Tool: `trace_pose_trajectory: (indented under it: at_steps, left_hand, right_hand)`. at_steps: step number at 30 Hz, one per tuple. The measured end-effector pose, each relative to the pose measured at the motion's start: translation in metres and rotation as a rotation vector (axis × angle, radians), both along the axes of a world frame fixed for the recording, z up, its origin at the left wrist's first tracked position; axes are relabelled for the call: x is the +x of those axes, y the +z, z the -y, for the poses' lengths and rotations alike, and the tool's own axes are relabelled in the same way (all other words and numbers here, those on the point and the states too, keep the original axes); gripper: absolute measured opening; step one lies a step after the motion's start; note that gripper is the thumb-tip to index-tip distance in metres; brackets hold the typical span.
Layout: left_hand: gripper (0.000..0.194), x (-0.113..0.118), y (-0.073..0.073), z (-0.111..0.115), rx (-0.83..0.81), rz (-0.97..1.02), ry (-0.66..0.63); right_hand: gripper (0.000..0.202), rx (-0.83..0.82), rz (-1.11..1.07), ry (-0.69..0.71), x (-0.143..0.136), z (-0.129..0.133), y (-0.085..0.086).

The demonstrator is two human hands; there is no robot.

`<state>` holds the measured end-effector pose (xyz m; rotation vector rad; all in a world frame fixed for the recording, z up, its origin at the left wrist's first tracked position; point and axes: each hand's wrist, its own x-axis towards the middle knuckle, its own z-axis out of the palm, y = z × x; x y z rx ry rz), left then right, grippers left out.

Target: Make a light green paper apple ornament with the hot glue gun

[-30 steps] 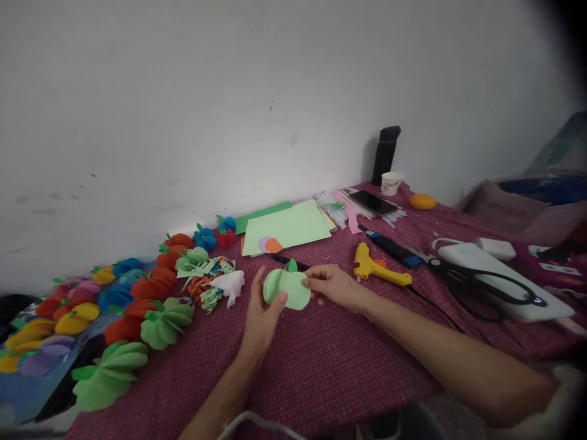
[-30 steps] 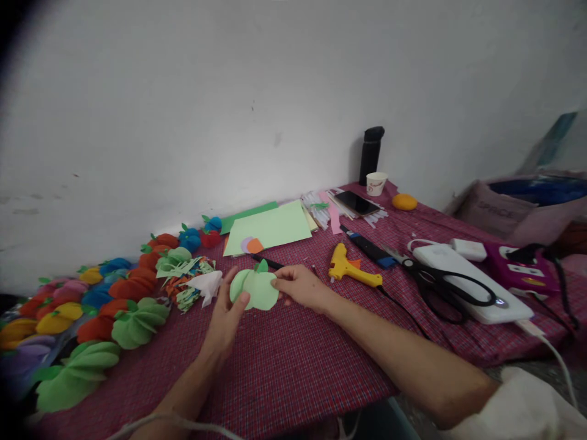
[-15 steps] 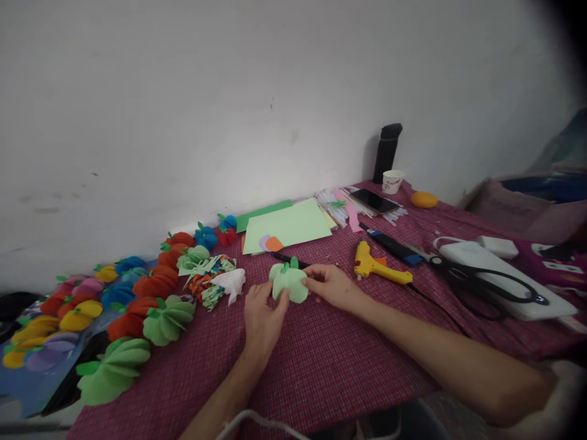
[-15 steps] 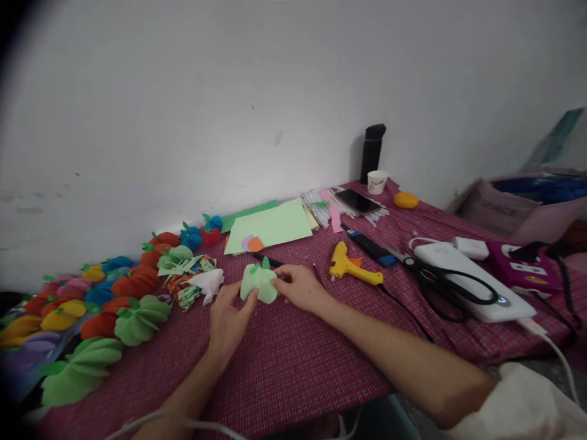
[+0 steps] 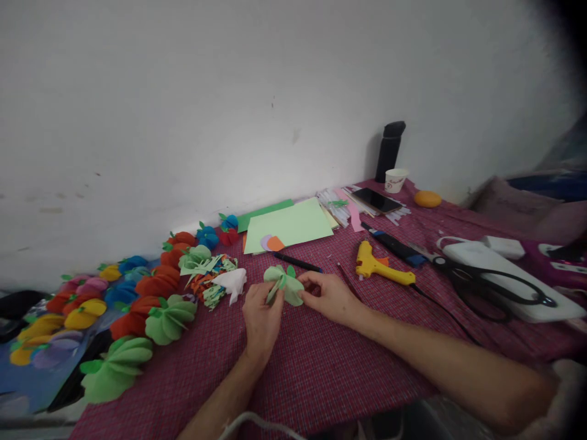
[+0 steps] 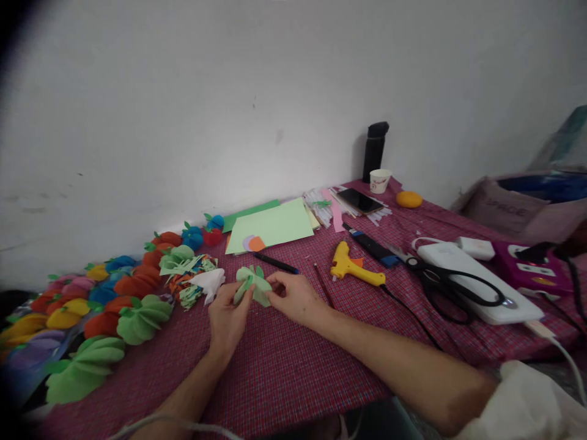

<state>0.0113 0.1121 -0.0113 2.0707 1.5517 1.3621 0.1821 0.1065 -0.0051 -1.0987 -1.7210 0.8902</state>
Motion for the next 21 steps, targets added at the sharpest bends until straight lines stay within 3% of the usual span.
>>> trace_pose_trajectory:
  at_steps: [8, 14, 21]
  left_hand:
    - [0.014, -0.003, 0.002, 0.000, -0.021, 0.043, -0.018]
    - [0.017, -0.004, -0.002, -0.002, -0.174, 0.184, -0.051]
    - [0.031, 0.003, 0.000, -0.001, -0.366, 0.385, -0.218]
  right_hand:
    - [0.017, 0.041, 0.083, -0.010, -0.002, 0.002, -0.001]
    - [0.018, 0.044, 0.061, 0.050, -0.003, 0.012, 0.009]
    - [0.025, 0.141, 0.114, 0.086, -0.002, 0.013, 0.009]
